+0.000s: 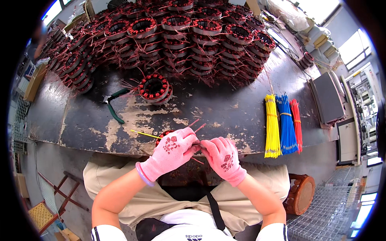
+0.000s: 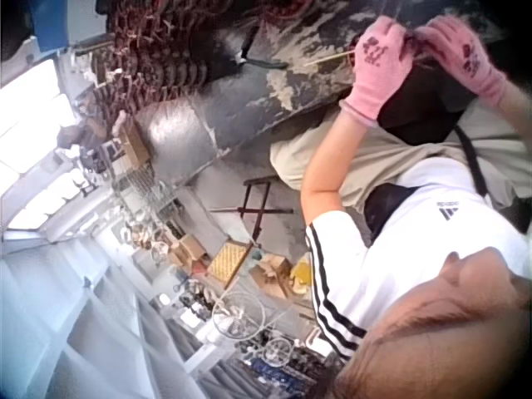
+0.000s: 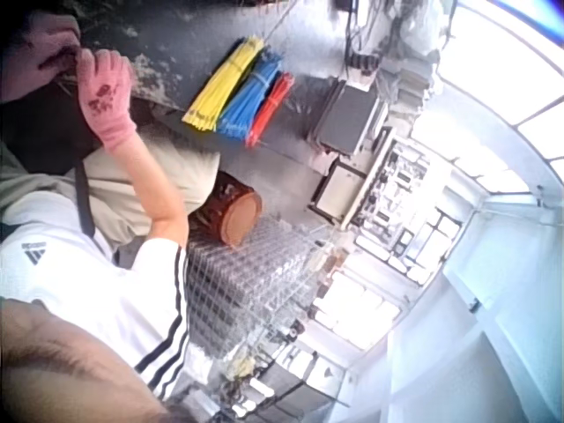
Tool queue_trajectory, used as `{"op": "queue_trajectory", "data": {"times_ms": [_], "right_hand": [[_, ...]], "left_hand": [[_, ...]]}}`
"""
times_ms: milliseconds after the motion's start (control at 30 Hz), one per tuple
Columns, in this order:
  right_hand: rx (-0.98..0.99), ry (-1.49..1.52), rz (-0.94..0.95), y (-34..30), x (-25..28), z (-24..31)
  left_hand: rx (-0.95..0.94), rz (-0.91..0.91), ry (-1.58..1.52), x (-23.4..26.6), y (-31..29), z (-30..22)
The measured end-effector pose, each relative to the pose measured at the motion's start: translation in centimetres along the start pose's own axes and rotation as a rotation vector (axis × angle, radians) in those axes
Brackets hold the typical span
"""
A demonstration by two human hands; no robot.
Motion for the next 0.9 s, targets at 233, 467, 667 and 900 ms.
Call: {"op": "queue_trajectory", "data": {"times_ms": [233, 467, 667, 900], "right_hand": [[0.110, -0.016, 0.045, 0.2, -0.2, -0.8], [0.138, -0.076, 0.055, -0.3, -0.7, -0.9], [-0.296, -0.018, -0.194, -2.2, 6.0, -4.3], [-0.967, -0.637, -0.333, -14.2, 18.5, -13.6]], "left_hand": [[-0.051, -0.144, 0.173, 4.5, 0.2, -1.5], [0.014, -0.019, 0.224, 3.3, 0.5, -0.6], [0.119, -0.074, 0.230, 1.8, -0.4, 0.5], [0.080, -0.057, 0.206, 1.5, 0.0, -0.2]]}}
Point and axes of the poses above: each hand's wrist, its own y-axis towards the middle knuckle, its own x-axis out of the back of the hand, z = x × y, the point moved 3 cm from there along y, towards the middle knuckle, and after that the axes turned 7 degrees about -z, right-handed, at the moved point
